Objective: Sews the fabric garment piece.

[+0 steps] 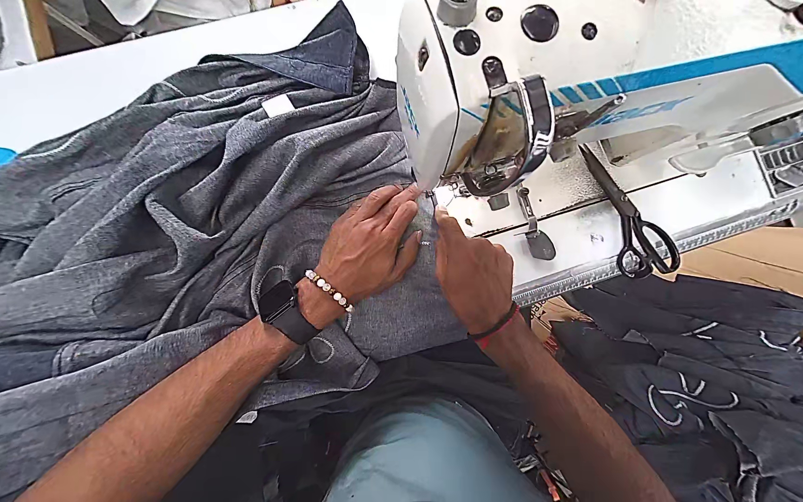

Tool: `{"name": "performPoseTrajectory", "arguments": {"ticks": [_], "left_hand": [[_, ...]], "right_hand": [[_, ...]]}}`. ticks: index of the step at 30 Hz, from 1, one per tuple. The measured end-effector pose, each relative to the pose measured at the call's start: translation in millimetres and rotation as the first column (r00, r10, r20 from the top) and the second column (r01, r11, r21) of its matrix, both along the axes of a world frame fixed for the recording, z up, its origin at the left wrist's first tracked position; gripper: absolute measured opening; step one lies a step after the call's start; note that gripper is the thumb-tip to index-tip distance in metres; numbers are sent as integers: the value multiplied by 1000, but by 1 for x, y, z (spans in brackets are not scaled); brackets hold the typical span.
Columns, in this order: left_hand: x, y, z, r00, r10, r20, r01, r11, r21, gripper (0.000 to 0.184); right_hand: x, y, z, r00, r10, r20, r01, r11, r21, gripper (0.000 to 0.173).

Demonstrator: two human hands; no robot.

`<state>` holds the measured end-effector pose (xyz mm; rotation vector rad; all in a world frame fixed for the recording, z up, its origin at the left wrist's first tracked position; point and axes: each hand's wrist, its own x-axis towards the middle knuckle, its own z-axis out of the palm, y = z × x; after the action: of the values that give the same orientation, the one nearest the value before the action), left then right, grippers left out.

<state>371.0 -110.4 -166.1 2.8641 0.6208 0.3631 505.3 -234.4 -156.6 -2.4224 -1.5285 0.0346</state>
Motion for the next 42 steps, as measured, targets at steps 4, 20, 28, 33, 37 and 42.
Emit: {"name": "performPoseTrajectory", "arguments": {"ticks": [4, 20, 28, 33, 37, 42], "left_hand": [[-2, -7, 5, 998, 38, -58, -38, 999, 0, 49], [-35, 31, 59, 918, 23, -396, -31, 999, -15, 63], [4, -7, -10, 995, -10, 100, 10, 1000, -5, 40], [-3, 5, -7, 992, -84, 95, 87, 996, -33, 43], [-5, 10, -8, 988, -118, 97, 122, 992, -37, 43], [-8, 21, -6, 979, -178, 96, 183, 982, -47, 43]], "right_hand": [[1, 10, 1, 1000, -1, 20, 1, 1000, -8, 41], [-31, -34, -26, 998, -27, 58, 23, 997, 71, 60], [86, -49, 12, 987, -38, -157, 69, 978, 198, 29], [102, -34, 5, 982, 111, -152, -87, 984, 154, 28], [59, -4, -12, 987, 129, -94, -100, 958, 269, 21], [26, -5, -19, 964, 265, 12, -250, 893, 375, 28]]}}
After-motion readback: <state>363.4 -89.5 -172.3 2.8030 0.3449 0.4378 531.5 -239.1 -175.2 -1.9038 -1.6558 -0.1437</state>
